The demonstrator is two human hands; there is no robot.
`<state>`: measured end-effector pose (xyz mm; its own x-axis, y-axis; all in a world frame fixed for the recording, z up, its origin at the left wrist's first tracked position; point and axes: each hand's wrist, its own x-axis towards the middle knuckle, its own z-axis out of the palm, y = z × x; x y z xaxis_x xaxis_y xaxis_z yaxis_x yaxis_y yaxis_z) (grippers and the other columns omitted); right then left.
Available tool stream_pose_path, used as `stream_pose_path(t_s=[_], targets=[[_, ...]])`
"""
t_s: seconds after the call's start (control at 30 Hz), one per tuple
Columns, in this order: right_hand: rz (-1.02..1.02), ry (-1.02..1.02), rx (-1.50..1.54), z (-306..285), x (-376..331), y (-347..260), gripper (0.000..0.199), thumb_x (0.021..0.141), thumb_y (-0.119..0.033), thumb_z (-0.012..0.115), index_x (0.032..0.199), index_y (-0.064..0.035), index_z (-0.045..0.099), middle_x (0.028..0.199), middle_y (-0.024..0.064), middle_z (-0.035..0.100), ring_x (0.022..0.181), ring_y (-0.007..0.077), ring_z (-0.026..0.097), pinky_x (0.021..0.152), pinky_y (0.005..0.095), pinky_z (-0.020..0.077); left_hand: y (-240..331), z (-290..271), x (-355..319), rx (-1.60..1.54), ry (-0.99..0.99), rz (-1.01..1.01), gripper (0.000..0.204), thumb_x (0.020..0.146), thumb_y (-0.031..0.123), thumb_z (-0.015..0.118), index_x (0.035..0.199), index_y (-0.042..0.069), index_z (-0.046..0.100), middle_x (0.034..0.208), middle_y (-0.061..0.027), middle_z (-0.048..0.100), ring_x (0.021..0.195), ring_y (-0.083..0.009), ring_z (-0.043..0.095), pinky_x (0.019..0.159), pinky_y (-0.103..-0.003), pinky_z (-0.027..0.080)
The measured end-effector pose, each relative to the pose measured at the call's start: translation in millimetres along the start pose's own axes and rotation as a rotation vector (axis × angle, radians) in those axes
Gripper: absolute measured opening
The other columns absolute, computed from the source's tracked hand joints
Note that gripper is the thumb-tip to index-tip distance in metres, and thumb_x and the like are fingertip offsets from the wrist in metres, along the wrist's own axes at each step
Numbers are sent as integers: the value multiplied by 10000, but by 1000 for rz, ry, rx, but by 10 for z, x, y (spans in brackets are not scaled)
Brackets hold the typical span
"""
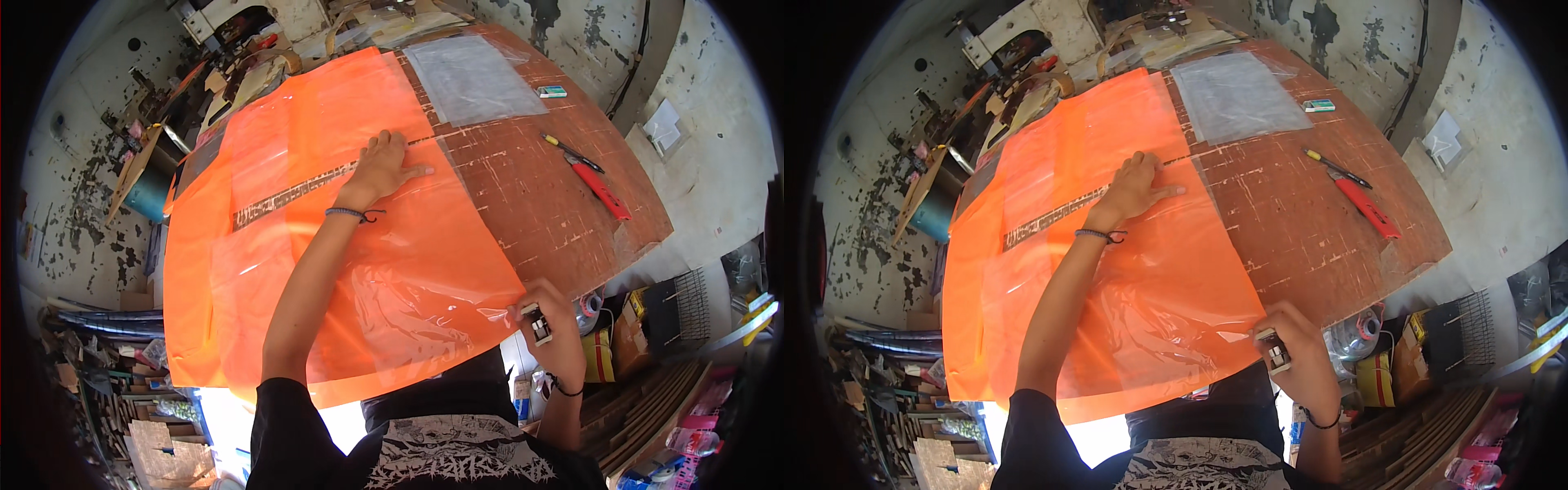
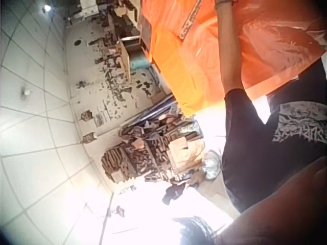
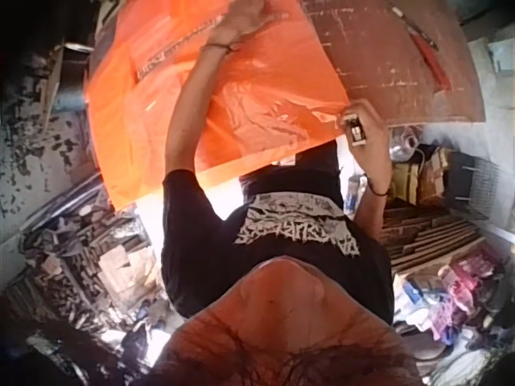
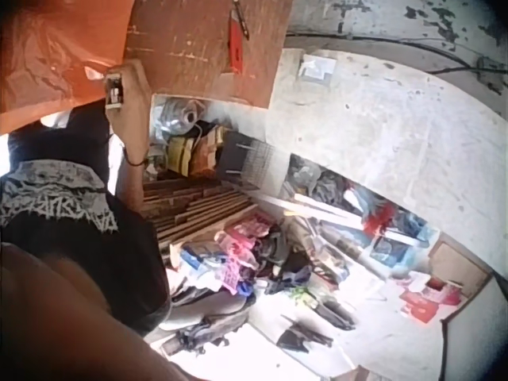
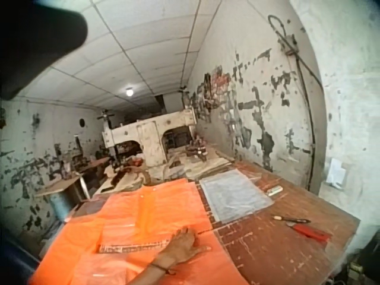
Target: The person positions orange plastic sheets on a wooden table, folds the edges together, and uses a handheld heat sealer to seal the seams.
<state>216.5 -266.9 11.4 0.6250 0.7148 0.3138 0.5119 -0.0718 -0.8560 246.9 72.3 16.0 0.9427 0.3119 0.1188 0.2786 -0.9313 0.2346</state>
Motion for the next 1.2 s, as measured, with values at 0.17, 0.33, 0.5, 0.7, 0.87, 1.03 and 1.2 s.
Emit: stream_pose_path(t_s=[0.17, 0.33, 0.5, 0.7, 0.87, 1.03, 1.2], targets=[[34, 19, -18, 12, -25, 6, 249, 632, 132, 600, 815, -21, 530, 813, 96, 525, 679, 256, 553, 575, 295, 429, -49, 103, 41, -217, -26, -72, 589, 719, 519, 669, 972, 5, 531, 1113, -177, 486, 1026, -294, 491, 851, -427, 401], [-137, -54, 3, 15, 205, -227, 297, 586, 105, 621, 820, -47, 520, 859, 91, 504, 735, 275, 557, 565, 314, 434, -39, 52, 0, -270, 160, 306, 658, 682, 596, 651, 1087, 85, 564, 1186, -128, 493, 1165, -279, 416, 927, -459, 361], [-559, -398, 13, 79, 747, -484, 264, 636, 30, 601, 857, -73, 500, 851, 84, 468, 927, 272, 536, 704, 355, 423, 177, -232, 35, -885, -158, 721, 689, 644, 732, 553, 979, 137, 642, 1339, -84, 416, 1303, -316, 262, 1043, -503, 236], [-734, -370, 51, 38, 784, -545, 250, 632, -32, 594, 858, -86, 501, 786, 73, 433, 1052, 294, 515, 977, 437, 347, 62, -284, -3, -856, -254, 725, 405, 608, 448, 774, 707, 100, 594, 1322, -75, 460, 1313, -318, 271, 1080, -521, 128], [-492, -224, 28, -177, 407, -428, 229, 575, -23, 614, 782, -67, 524, 746, 73, 440, 1050, 348, 533, 1018, 530, 311, -63, -456, -58, -438, -153, 366, 342, 606, 273, 811, 688, 134, 510, 1149, 22, 573, 1222, -219, 395, 1074, -517, 20], [-188, -128, 124, -95, -13, -274, 257, 588, 105, 610, 783, -38, 524, 739, 73, 451, 925, 281, 582, 739, 317, 451, -100, -346, -3, -489, 166, 439, 298, 643, 163, 792, 744, 118, 515, 1099, -17, 581, 1156, -213, 447, 1030, -464, 230], [139, 176, 98, 118, -323, -70, 146, 761, 91, 575, 766, -22, 482, 723, 70, 469, 583, 148, 477, 528, 250, 373, -154, -28, 48, -987, -156, 220, 287, 714, 92, 752, 868, 101, 510, 1148, -30, 543, 1031, -118, 500, 881, -317, 406]])
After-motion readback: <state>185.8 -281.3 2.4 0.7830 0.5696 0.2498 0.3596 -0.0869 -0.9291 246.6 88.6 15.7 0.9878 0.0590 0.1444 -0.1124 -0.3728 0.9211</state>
